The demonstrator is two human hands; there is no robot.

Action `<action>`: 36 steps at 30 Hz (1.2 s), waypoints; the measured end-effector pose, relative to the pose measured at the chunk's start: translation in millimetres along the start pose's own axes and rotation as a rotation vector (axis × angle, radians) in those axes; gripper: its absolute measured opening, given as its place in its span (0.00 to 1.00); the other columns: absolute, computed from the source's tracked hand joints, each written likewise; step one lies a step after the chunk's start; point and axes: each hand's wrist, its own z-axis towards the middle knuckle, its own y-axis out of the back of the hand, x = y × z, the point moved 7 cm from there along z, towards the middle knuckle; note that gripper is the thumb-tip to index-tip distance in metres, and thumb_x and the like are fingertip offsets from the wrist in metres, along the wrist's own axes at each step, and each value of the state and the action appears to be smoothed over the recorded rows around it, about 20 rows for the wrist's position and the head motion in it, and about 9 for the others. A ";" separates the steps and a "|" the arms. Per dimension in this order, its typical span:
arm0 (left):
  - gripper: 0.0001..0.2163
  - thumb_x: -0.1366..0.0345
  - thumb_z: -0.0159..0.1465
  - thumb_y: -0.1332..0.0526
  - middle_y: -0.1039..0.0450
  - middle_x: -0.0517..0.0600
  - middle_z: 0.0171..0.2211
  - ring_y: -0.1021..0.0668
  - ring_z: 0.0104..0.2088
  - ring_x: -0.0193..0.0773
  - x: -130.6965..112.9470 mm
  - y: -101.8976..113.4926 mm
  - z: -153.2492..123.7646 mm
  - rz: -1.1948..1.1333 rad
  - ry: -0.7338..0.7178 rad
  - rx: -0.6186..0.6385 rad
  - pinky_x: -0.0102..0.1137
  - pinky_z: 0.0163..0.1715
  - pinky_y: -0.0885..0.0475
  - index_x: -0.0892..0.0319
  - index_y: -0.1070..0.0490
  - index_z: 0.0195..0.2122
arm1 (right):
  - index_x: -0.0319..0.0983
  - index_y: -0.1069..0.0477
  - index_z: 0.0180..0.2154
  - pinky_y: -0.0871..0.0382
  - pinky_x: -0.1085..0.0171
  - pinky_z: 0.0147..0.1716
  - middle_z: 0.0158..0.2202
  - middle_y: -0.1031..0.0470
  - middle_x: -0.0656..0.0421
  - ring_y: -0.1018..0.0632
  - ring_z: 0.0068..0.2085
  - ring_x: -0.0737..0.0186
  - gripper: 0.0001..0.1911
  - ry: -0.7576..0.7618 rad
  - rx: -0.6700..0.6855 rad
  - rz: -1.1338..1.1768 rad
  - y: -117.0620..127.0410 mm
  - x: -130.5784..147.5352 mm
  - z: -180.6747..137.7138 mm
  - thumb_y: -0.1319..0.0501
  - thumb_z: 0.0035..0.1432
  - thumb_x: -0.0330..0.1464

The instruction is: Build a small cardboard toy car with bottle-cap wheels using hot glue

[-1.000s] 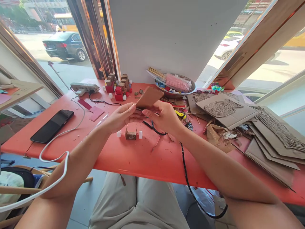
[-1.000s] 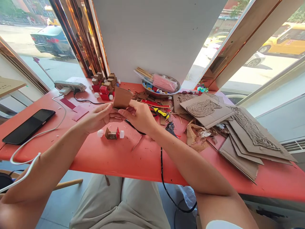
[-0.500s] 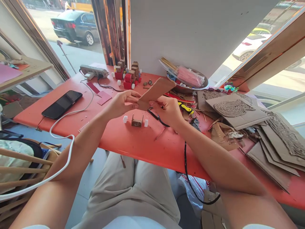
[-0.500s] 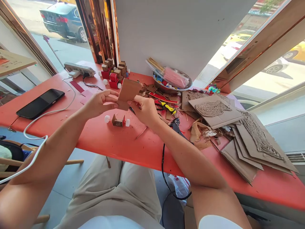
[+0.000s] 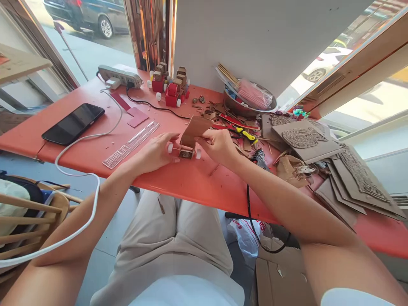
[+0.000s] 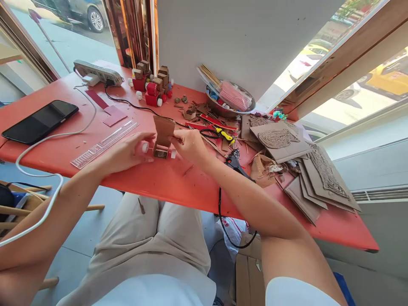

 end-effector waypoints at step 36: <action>0.14 0.62 0.57 0.32 0.15 0.50 0.41 0.15 0.47 0.52 -6.8 -12.3 14.6 0.091 -0.050 -0.067 0.41 0.52 0.23 0.54 0.21 0.44 | 0.42 0.22 0.65 0.22 0.49 0.63 0.64 0.18 0.52 0.18 0.62 0.48 0.28 0.152 0.129 -0.216 -11.2 13.4 -35.5 0.42 0.66 0.27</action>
